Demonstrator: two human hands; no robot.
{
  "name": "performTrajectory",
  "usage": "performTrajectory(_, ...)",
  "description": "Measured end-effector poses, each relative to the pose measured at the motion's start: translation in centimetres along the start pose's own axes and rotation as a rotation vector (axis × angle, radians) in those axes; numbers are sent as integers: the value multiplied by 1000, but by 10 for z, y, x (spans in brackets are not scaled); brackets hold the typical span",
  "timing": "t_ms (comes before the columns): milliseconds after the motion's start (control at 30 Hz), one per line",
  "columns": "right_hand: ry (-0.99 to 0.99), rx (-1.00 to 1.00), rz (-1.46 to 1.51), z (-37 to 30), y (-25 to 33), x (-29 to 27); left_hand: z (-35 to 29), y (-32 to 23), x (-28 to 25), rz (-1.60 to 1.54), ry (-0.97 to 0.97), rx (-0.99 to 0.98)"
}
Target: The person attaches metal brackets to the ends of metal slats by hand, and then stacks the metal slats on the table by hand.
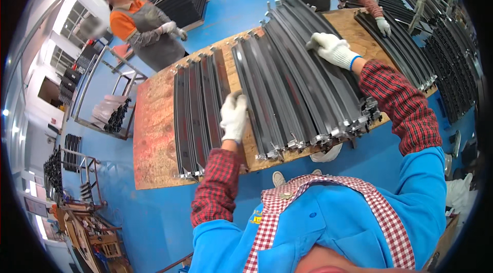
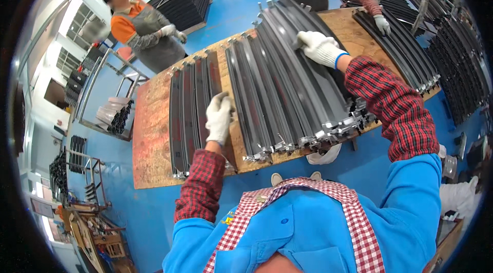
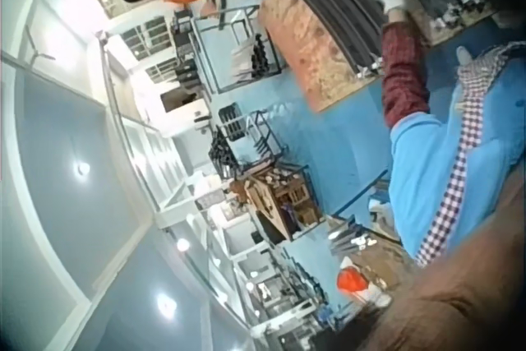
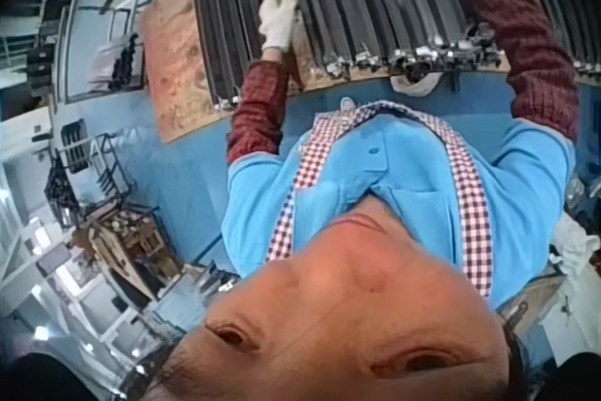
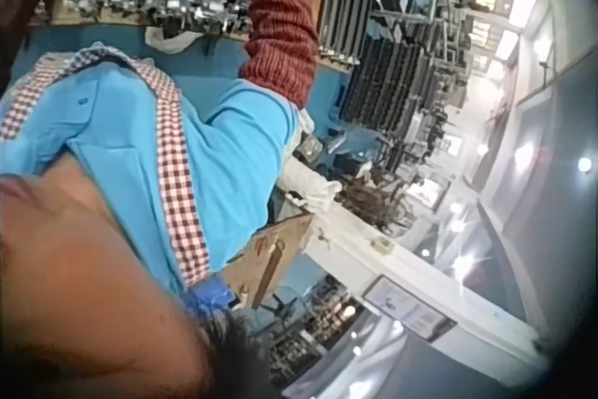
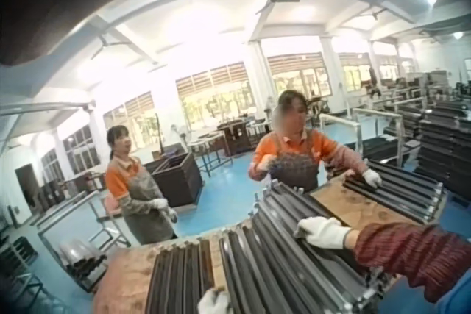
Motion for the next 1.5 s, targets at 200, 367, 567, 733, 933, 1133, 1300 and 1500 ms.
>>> performTrajectory(200,-63,-24,-652,-12,27,-5,24,37,-159,734,-342,215)
performTrajectory(367,-234,-148,-692,-26,97,-26,49,73,-208,1324,-386,66)
performTrajectory(567,-448,-228,-366,-58,139,-72,93,188,-278,1107,-135,-64)
performTrajectory(733,-497,-62,-221,-108,94,-109,109,132,-248,822,-24,27)
performTrajectory(933,-662,81,-53,-173,61,-155,79,44,-265,612,-67,40)
performTrajectory(1133,-641,351,335,-213,14,-156,59,-44,-217,461,-102,24)
performTrajectory(1300,-615,251,395,-224,-10,-151,49,-83,-100,356,-59,39)
performTrajectory(1500,-593,359,508,-262,-26,-159,59,-127,77,184,-19,34)
Point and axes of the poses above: each hand's wrist, its own z-axis towards the middle knuckle, its own x-axis out of the palm, y = z × x, the point moved 8 cm from there along z, towards the middle knuckle, and after that the axes turned 1 degree about x, right-handed, at the moved point
